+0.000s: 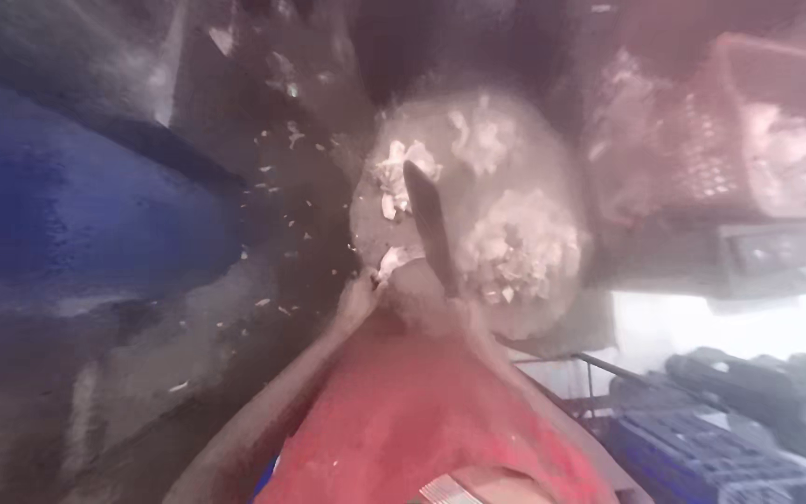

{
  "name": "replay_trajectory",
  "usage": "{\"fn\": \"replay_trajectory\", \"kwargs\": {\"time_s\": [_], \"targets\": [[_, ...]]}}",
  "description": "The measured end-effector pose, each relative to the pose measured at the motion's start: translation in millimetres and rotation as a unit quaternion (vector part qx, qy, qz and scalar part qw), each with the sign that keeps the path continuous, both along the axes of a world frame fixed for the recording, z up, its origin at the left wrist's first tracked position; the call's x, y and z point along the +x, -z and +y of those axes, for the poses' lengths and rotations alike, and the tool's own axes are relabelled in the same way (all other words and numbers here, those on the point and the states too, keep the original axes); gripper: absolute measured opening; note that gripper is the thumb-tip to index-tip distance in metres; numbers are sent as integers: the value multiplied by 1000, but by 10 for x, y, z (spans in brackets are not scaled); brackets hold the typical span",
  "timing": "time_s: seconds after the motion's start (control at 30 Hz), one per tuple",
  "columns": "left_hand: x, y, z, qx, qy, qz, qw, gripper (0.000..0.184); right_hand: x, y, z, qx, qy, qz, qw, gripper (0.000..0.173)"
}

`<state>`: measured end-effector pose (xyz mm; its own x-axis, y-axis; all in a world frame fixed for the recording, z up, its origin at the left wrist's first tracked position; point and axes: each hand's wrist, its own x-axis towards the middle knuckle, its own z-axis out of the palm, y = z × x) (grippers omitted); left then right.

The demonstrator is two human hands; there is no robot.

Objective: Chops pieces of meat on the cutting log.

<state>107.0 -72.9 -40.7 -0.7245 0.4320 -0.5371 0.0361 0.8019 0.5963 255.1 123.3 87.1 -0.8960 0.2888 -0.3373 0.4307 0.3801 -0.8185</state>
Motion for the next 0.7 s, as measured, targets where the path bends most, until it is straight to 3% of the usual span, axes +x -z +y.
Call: {"fn": "replay_trajectory", "kwargs": {"time_s": [0.1,0.17,0.3,0.4,0.43,0.5,0.57,0.63,0.7], "targets": [[-17,17,-4,-11,-5,12,1000,46,-163,427,-4,39,-34,-122,991,55],[-26,14,-39,-14,-1,23,1000,44,-222,628,119,66,-82,-170,980,54],[-71,-2,-170,19,-11,40,999,43,-256,182,-15,27,-77,-94,992,54],[-62,19,-191,53,-5,66,996,43,-214,39,-205,-6,-69,59,996,84],[-72,23,-182,50,-4,66,997,43,-194,150,-223,11,-76,46,996,84],[-112,5,-137,30,-4,53,998,41,-238,465,-110,9,-128,-97,987,64],[-114,40,-111,-11,16,60,998,42,-282,775,51,-31,-139,-206,968,58],[-145,50,-100,-15,34,61,997,42,-263,702,123,-12,-100,-209,973,58],[-179,4,-114,18,90,4,996,39,-111,568,139,103,-37,-173,979,55]]}}
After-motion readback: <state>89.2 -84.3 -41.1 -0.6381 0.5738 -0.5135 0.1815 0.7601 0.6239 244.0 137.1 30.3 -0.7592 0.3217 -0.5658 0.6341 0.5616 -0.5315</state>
